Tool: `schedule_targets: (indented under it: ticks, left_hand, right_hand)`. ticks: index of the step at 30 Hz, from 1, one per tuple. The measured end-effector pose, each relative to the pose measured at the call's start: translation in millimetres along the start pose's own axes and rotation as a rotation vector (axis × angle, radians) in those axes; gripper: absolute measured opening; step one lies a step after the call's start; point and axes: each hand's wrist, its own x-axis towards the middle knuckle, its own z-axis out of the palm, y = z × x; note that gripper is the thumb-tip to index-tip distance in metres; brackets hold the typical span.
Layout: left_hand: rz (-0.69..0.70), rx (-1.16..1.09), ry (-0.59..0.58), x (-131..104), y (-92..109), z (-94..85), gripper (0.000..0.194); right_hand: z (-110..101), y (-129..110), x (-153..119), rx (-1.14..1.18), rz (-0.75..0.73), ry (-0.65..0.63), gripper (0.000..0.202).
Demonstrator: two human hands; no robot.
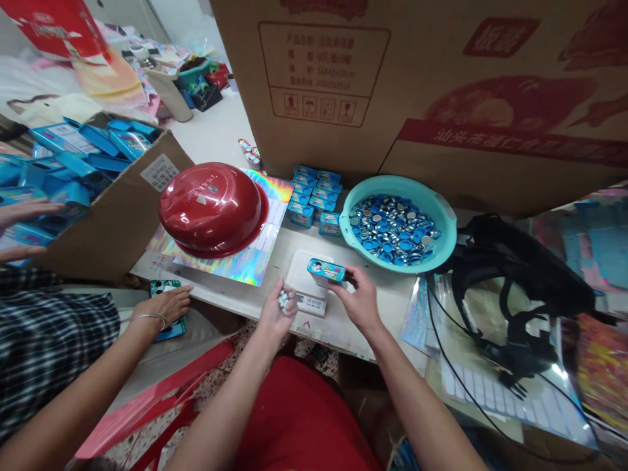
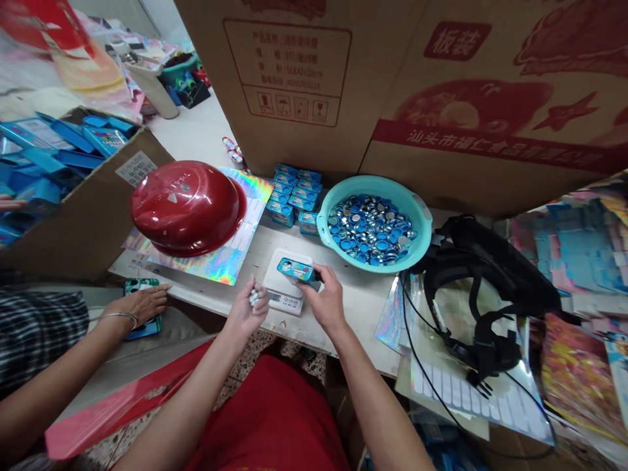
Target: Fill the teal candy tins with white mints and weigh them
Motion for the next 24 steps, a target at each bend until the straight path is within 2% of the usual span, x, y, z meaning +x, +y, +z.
schedule_targets:
  ticks: [4, 7, 10, 12, 17, 21, 24]
  left_hand:
    - [-0.032, 0.024, 0.076, -14.0, 7.3, -27.9, 0.044]
    - [-0.028, 0.044, 0.084, -23.7, 6.6, -47.7, 0.041]
    - [-0.028, 0.060, 0.050, -33.2, 6.1, -64.5, 0.032]
    - [-0.016, 0.090, 0.047, -38.3, 5.9, -73.1, 0.022]
    - [-0.040, 0.123, 0.059, -44.2, 2.4, -84.3, 0.020]
    - [-0.113, 0.118, 0.053, -43.4, -4.1, -87.0, 0.028]
    - [-0.119, 0.166, 0.074, -41.5, -9.2, -88.8, 0.017]
  right_hand:
    - [34.2, 25.9, 19.4, 0.144, 0.052, -0.079, 0.037]
    - [41.6, 36.1, 22.0, 0.186, 0.072, -0.120, 0.041]
    - [29.2, 39.1, 13.5, 0.190, 0.078, -0.095, 0.058]
    - [14.2, 40.7, 2.9, 0.177, 0.125, -0.009, 0.064]
    - [-22.6, 49.9, -33.2, 0.183, 0.308, 0.224, 0.047]
    - [-39.5, 56.4, -60.1, 0.150, 0.340, 0.251, 0.043]
    - [-45.1, 60.2, -71.9, 0.144, 0.370, 0.241, 0.042]
